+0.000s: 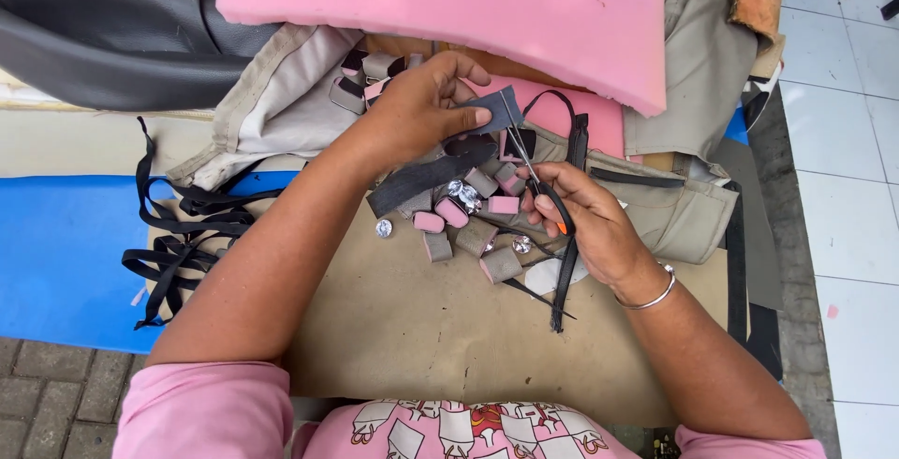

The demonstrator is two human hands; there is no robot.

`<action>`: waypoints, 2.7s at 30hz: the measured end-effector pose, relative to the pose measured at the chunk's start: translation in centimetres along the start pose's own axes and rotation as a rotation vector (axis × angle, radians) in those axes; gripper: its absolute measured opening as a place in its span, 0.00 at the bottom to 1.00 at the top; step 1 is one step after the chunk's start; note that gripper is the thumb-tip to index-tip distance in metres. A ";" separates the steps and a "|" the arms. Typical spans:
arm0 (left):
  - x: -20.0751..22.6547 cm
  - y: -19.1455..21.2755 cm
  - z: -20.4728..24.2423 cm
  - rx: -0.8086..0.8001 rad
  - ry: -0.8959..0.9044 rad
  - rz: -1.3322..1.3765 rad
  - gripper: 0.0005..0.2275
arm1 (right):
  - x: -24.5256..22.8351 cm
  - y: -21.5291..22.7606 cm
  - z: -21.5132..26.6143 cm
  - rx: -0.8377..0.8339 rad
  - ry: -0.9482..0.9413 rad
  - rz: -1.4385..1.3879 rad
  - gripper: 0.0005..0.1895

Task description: Trimming and preparing small leather and fabric straps and components using scissors

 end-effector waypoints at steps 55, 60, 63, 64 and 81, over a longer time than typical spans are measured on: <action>-3.1 -3.8 -0.6 0.105 -0.112 0.419 0.08 | 3.7 -2.7 0.0 0.137 0.148 -0.274 0.19; -2.7 -4.1 -0.3 0.050 -0.093 0.420 0.10 | 3.6 -2.6 -0.1 0.123 0.156 -0.276 0.20; -2.8 -4.2 -0.4 0.036 -0.091 0.427 0.10 | 4.0 -2.4 -0.2 0.123 0.166 -0.266 0.19; -2.8 -4.2 -0.4 0.034 -0.090 0.432 0.10 | 4.2 -2.3 -0.2 0.123 0.175 -0.263 0.18; -2.5 -4.2 -0.3 -0.012 -0.083 0.406 0.08 | 3.6 -2.1 0.2 0.138 0.145 -0.258 0.17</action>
Point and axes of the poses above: each hand's wrist, its own z-axis away from the middle knuckle, its own y-axis out of the back of the hand, x = y × z, the point moved 2 cm from there along -z, towards the middle knuckle, and after that the axes turned 1 degree about -z, right-handed, at the moved point
